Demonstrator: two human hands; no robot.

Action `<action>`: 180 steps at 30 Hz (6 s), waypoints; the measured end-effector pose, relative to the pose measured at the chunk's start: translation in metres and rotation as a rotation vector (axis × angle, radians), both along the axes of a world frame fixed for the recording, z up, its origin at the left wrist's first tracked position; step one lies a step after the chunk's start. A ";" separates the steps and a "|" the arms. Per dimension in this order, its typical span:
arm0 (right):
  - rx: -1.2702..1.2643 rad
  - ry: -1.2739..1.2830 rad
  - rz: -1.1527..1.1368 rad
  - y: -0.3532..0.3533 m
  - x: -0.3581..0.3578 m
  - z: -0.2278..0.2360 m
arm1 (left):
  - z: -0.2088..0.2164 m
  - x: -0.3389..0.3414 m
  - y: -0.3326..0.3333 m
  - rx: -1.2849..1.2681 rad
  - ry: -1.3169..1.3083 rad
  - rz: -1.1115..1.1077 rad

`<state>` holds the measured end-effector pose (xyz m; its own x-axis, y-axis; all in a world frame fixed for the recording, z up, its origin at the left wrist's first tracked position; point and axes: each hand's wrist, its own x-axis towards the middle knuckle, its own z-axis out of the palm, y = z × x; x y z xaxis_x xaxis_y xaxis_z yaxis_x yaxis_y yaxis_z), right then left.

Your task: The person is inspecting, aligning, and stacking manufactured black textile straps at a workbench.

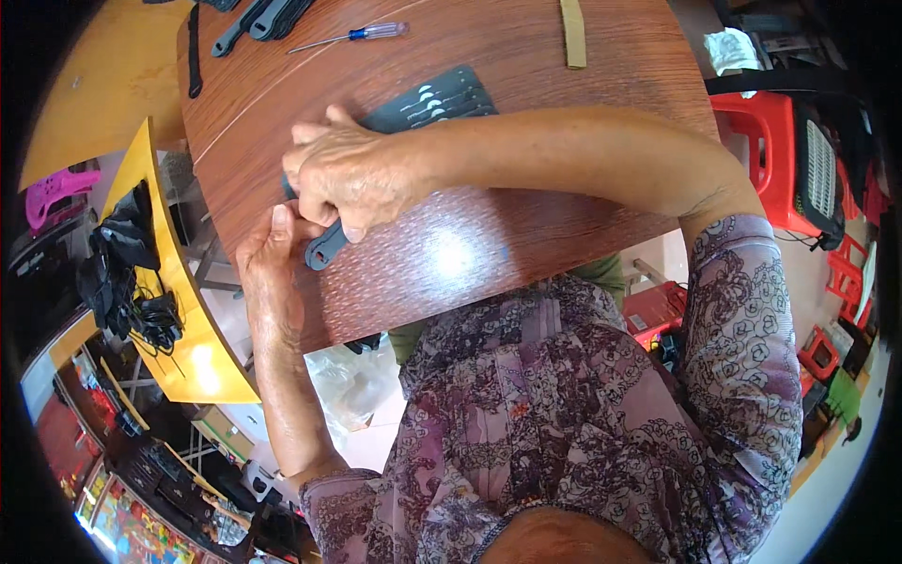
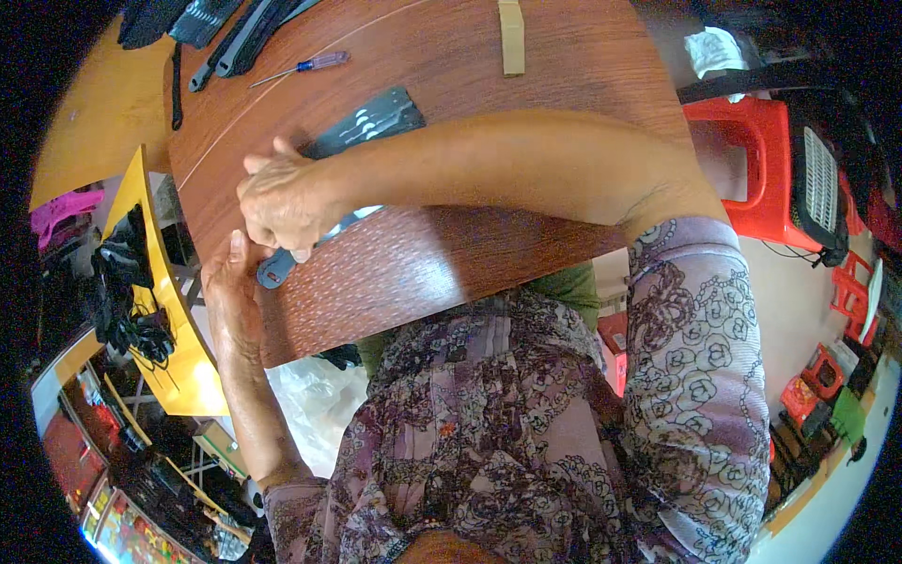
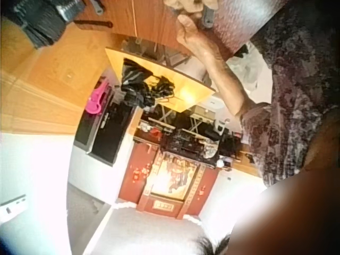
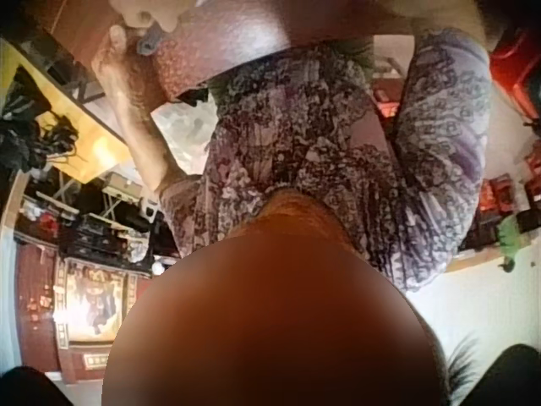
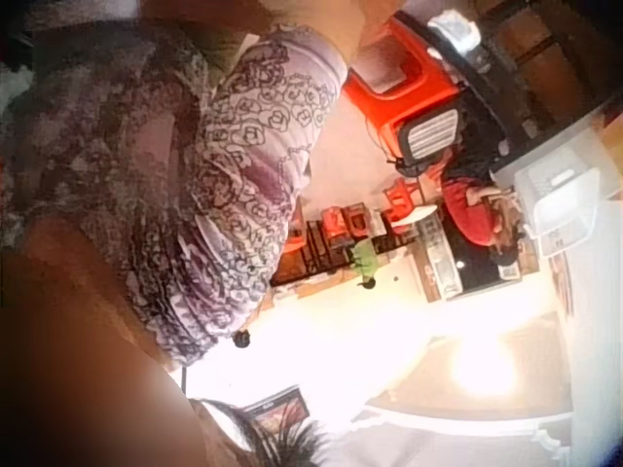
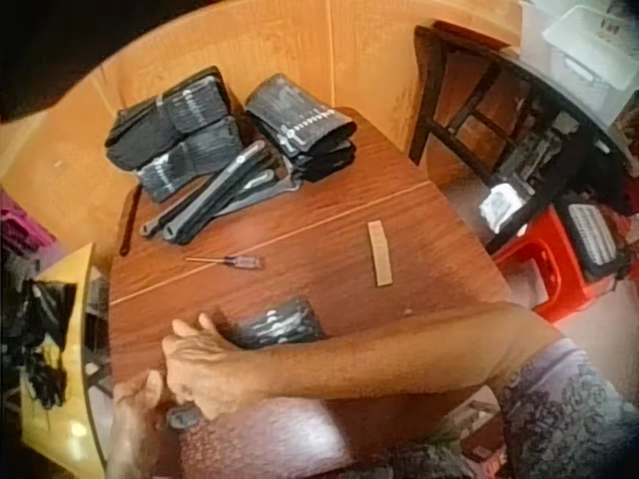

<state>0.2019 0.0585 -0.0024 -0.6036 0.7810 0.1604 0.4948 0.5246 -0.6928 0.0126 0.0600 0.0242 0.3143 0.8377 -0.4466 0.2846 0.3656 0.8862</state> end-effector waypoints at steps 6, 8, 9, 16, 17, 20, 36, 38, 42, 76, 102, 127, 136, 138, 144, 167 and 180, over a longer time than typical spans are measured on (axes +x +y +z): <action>-0.020 0.177 0.075 0.001 0.011 -0.006 | -0.017 0.020 0.002 0.330 0.123 -0.181; -0.044 0.223 0.160 -0.001 0.014 -0.002 | -0.013 0.026 0.003 0.774 0.613 -0.397; -0.043 0.251 0.128 -0.007 0.019 -0.001 | -0.017 0.029 0.003 0.695 0.536 -0.283; -0.188 0.748 -0.112 -0.048 0.105 0.019 | -0.004 0.046 0.001 0.515 0.796 -0.318; -0.143 0.786 -0.154 -0.053 0.125 0.022 | -0.006 0.044 0.000 0.517 0.761 -0.310; -0.218 0.993 -0.319 -0.084 0.195 0.040 | -0.003 0.040 0.001 0.500 0.788 -0.299; -0.529 0.427 -0.248 -0.089 0.093 0.062 | 0.034 0.018 -0.039 0.051 -0.008 -0.214; -0.504 0.405 -0.185 -0.094 0.064 0.047 | 0.048 0.019 -0.062 -0.088 -0.062 -0.284; -0.494 0.241 -0.045 -0.103 0.047 0.050 | 0.034 0.026 -0.077 -0.149 -0.045 -0.373; -0.179 -0.361 -0.694 -0.076 0.119 0.018 | 0.007 -0.028 0.018 -0.271 0.144 -0.291; -0.945 0.333 -0.607 -0.104 0.083 0.053 | 0.010 -0.019 -0.035 -0.034 0.076 -0.061; -0.929 0.577 -0.852 -0.107 0.086 0.032 | -0.001 -0.029 -0.018 -0.243 -0.253 0.074; -0.903 0.519 -0.870 -0.109 0.082 0.036 | 0.004 -0.019 -0.027 -0.147 0.015 0.096; -0.899 0.521 -0.888 -0.110 0.083 0.037 | 0.003 -0.019 -0.026 -0.145 0.008 0.095; -0.916 0.559 -0.914 -0.109 0.083 0.037 | 0.002 -0.013 -0.028 -0.075 0.024 0.125; -0.930 0.550 -0.909 -0.107 0.083 0.028 | 0.007 -0.016 -0.020 -0.178 0.121 0.138; -0.994 0.644 -0.894 -0.107 0.090 0.027 | 0.009 -0.012 -0.015 -0.245 0.128 0.140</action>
